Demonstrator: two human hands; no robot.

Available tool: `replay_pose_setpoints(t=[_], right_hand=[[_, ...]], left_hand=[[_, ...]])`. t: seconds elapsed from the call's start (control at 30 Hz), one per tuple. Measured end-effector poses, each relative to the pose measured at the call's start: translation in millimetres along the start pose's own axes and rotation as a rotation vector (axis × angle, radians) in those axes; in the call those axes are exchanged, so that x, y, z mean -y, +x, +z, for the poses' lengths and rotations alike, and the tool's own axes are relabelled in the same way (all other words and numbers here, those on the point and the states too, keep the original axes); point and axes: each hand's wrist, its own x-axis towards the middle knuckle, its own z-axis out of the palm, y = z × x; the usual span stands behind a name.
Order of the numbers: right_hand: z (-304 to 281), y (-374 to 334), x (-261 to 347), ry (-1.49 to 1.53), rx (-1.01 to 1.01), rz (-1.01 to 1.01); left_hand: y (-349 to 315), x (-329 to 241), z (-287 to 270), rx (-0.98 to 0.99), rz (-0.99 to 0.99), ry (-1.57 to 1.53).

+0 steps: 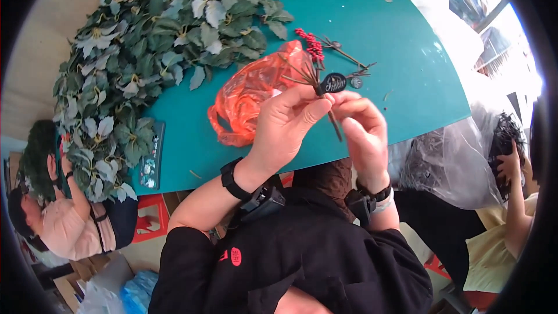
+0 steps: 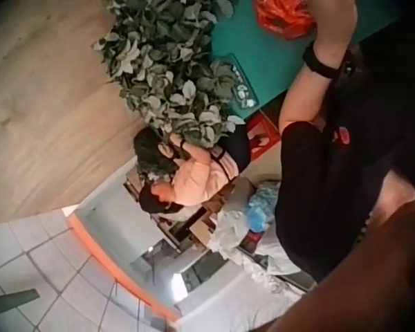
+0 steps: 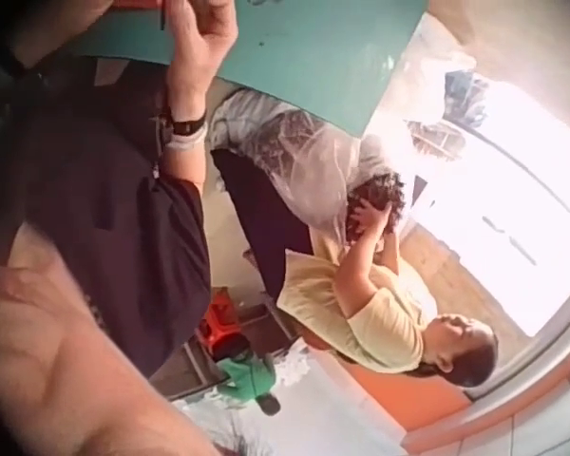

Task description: The person attaches artificial leaves and small tags to plastic stems by hand before placing the completed pieces onto a pile.

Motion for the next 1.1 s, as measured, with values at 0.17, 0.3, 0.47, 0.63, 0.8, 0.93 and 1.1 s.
replay_pose_setpoints(t=[0.17, 0.3, 0.47, 0.63, 0.8, 0.93, 1.1], right_hand=[[22, 11, 22, -0.415, 0.126, 0.02], [36, 17, 21, -0.613, 0.279, 0.033], [47, 17, 13, -0.686, 0.286, -0.081], [55, 17, 0, -0.792, 0.229, -0.197], [66, 13, -12, -0.837, 0.131, -0.309], [68, 12, -15, -0.756, 0.104, -0.31], [69, 16, -10, -0.749, 0.138, -0.327]], left_hand=[[-24, -15, -27, 0.024, 0.111, 0.528], [-29, -18, -34, 0.041, 0.193, 0.692], [-33, -16, -40, 0.018, 0.288, 0.786], [-37, -14, -46, 0.038, 0.199, 0.791], [-43, -9, -41, -0.085, -0.042, 0.337], [-44, -6, -42, -0.111, -0.05, 0.164], [-44, -8, -45, -0.141, 0.018, 0.283]])
